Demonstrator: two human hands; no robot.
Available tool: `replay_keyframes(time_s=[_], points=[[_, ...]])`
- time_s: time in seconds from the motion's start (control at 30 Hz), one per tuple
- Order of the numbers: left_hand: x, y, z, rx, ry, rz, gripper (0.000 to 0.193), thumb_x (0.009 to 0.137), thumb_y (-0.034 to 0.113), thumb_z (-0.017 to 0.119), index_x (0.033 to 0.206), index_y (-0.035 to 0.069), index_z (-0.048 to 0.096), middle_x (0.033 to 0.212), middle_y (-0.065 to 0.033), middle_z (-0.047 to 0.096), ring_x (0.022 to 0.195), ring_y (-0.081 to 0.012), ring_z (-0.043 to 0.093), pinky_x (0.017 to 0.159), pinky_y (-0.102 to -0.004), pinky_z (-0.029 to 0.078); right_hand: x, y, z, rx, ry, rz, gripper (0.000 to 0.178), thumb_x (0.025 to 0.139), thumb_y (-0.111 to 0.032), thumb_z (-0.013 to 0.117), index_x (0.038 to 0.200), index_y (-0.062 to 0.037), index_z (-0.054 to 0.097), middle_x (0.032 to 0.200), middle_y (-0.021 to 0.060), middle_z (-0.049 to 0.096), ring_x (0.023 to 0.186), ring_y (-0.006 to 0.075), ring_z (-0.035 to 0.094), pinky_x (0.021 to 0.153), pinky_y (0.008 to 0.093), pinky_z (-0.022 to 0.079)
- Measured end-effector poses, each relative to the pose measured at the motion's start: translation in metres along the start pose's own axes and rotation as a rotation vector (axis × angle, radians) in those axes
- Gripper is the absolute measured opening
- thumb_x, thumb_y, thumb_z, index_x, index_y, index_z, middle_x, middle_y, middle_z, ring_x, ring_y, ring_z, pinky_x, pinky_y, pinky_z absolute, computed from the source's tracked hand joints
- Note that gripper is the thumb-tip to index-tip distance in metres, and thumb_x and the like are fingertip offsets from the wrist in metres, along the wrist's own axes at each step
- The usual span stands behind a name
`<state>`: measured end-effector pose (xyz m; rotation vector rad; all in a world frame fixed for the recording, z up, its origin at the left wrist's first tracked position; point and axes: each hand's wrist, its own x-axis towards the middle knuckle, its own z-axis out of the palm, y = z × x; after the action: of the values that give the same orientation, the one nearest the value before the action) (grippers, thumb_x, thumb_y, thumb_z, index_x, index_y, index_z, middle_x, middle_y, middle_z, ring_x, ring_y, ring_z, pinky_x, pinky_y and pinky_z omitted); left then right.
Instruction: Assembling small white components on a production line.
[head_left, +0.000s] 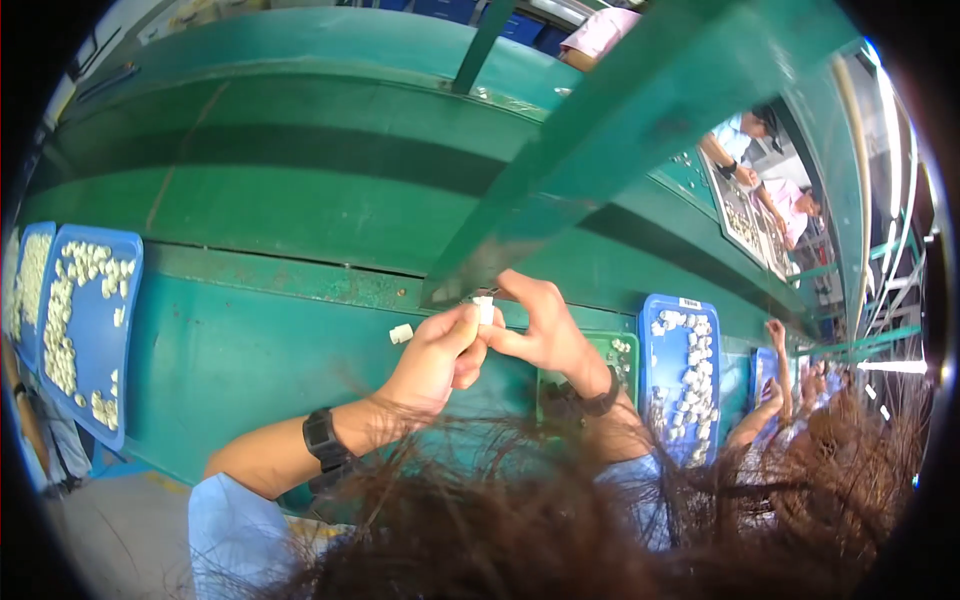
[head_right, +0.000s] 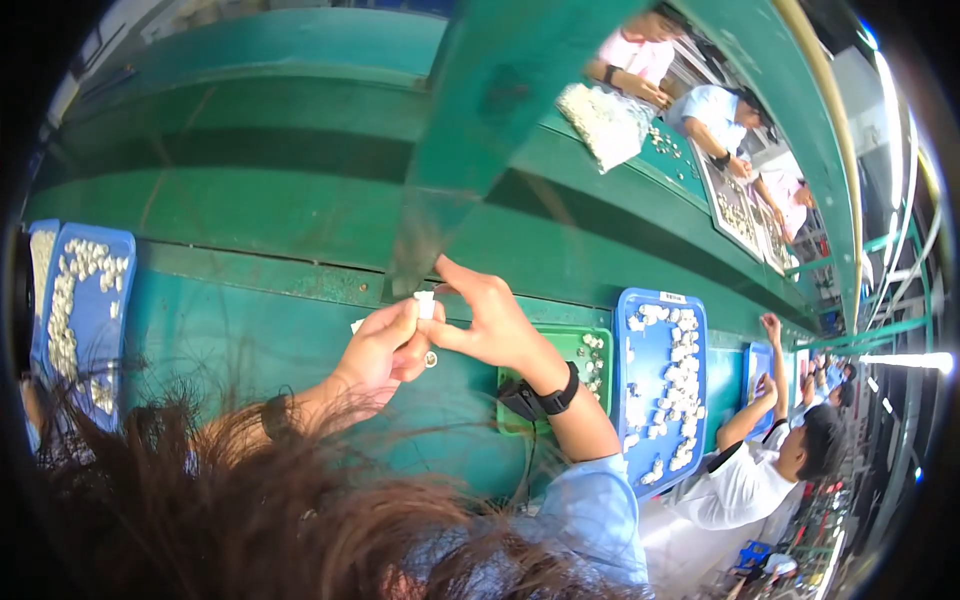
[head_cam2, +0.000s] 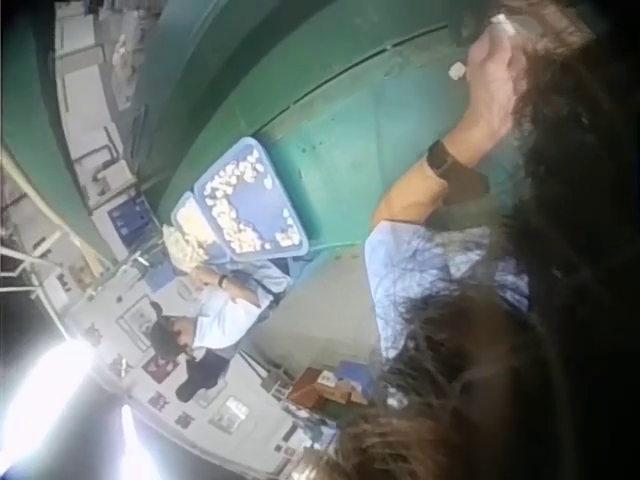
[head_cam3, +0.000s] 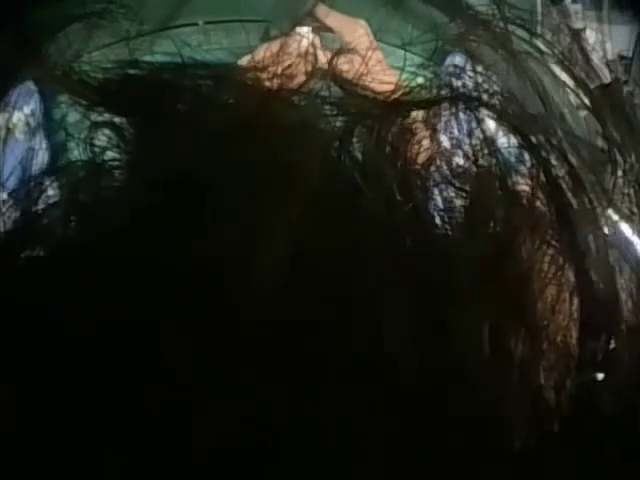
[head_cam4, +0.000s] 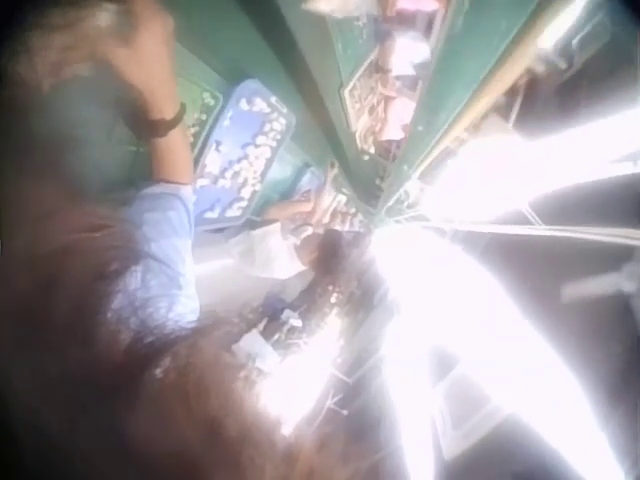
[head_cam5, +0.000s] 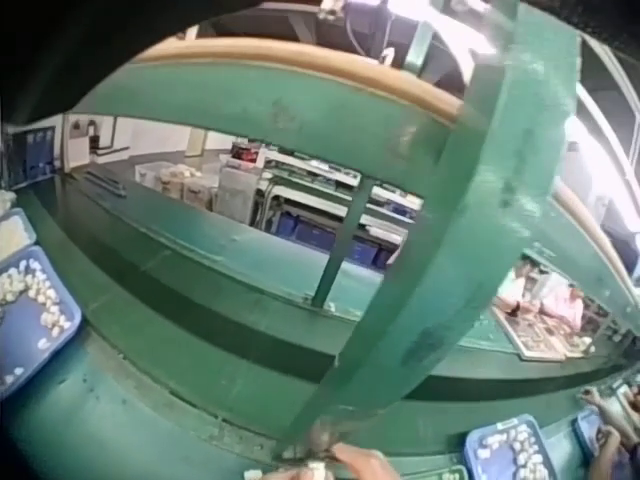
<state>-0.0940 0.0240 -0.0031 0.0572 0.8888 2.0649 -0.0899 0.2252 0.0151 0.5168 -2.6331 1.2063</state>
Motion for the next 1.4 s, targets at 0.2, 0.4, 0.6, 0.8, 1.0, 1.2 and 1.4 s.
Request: replay_keyframes(time_s=[0.2, 0.4, 0.6, 0.8, 1.0, 1.2, 1.4], points=[[-0.044, -0.005, 0.025, 0.208, -0.273, 0.048, 0.045, 0.108, 0.047, 0.056, 0.116, 0.003, 0.064, 0.071, 0.0078, 0.041, 0.059, -0.0025, 0.032, 0.053, -0.0228, 0.025, -0.042, -0.075, -0.032, -0.045, 0.047, -0.079, 0.055, 0.079, -0.031, 0.087, 0.122, -0.0009, 0.070, 0.113, 0.0147, 0.077, 0.103, 0.0305, 0.075, 0.086, 0.0374, 0.059], [-0.080, -0.010, 0.046, 0.176, -0.454, -0.110, 0.056, 0.104, 0.052, 0.060, 0.117, -0.002, 0.065, 0.088, 0.0011, 0.059, 0.059, -0.0040, 0.034, 0.051, -0.0227, 0.027, -0.084, -0.108, -0.042, -0.045, 0.058, -0.263, 0.043, 0.078, -0.025, 0.089, 0.112, -0.0033, 0.075, 0.107, 0.0118, 0.078, 0.089, 0.0262, 0.077, 0.074, 0.0343, 0.061], [-0.100, -0.013, 0.054, 0.316, -0.487, -0.151, 0.059, 0.104, 0.054, 0.060, 0.119, -0.003, 0.065, 0.082, 0.0016, 0.056, 0.058, -0.0053, 0.034, 0.051, -0.0229, 0.027, -0.112, -0.132, -0.036, -0.104, 0.125, -0.284, 0.039, 0.075, -0.022, 0.092, 0.106, -0.0030, 0.075, 0.098, 0.0098, 0.079, 0.077, 0.0249, 0.076, 0.064, 0.0326, 0.059], [-0.101, -0.021, 0.049, 0.351, -0.551, -0.244, 0.047, 0.107, 0.045, 0.058, 0.127, 0.003, 0.066, 0.071, 0.0043, 0.047, 0.059, -0.0055, 0.040, 0.054, -0.0217, 0.032, -0.136, -0.130, -0.028, -0.185, 0.216, -0.273, 0.037, 0.078, -0.020, 0.090, 0.108, -0.0024, 0.076, 0.095, 0.0098, 0.078, 0.073, 0.0230, 0.075, 0.064, 0.0316, 0.059], [-0.035, -0.055, -0.018, 0.730, -0.354, -0.053, 0.037, 0.108, 0.037, 0.058, 0.120, 0.004, 0.068, 0.066, 0.0030, 0.053, 0.057, -0.0064, 0.045, 0.055, -0.0241, 0.035, -0.220, -0.059, -0.037, -0.143, 0.364, 0.404, 0.039, 0.082, -0.018, 0.088, 0.114, 0.0006, 0.074, 0.090, 0.0100, 0.078, 0.071, 0.0152, 0.074, 0.065, 0.0291, 0.057], [-0.015, -0.060, -0.043, 0.880, -0.239, 0.055, 0.024, 0.107, 0.020, 0.055, 0.111, 0.000, 0.068, 0.065, 0.0025, 0.056, 0.055, -0.0064, 0.048, 0.054, -0.0241, 0.038, -0.269, 0.006, -0.115, -0.261, 0.778, 0.659, 0.056, 0.083, -0.010, 0.084, 0.134, -0.0029, 0.064, 0.092, 0.0104, 0.078, 0.076, 0.0174, 0.075, 0.068, 0.0308, 0.059], [-0.037, -0.034, -0.047, 1.496, -0.118, 0.539, 0.024, 0.089, 0.009, 0.078, 0.110, 0.004, 0.068, 0.078, -0.0015, 0.063, 0.070, -0.0156, 0.058, 0.064, -0.0303, 0.048, -0.259, 0.009, -0.125, -0.367, 0.708, 0.630, 0.039, 0.087, -0.016, 0.080, 0.124, -0.0060, 0.071, 0.095, 0.0120, 0.077, 0.080, 0.0197, 0.076, 0.069, 0.0343, 0.058]])
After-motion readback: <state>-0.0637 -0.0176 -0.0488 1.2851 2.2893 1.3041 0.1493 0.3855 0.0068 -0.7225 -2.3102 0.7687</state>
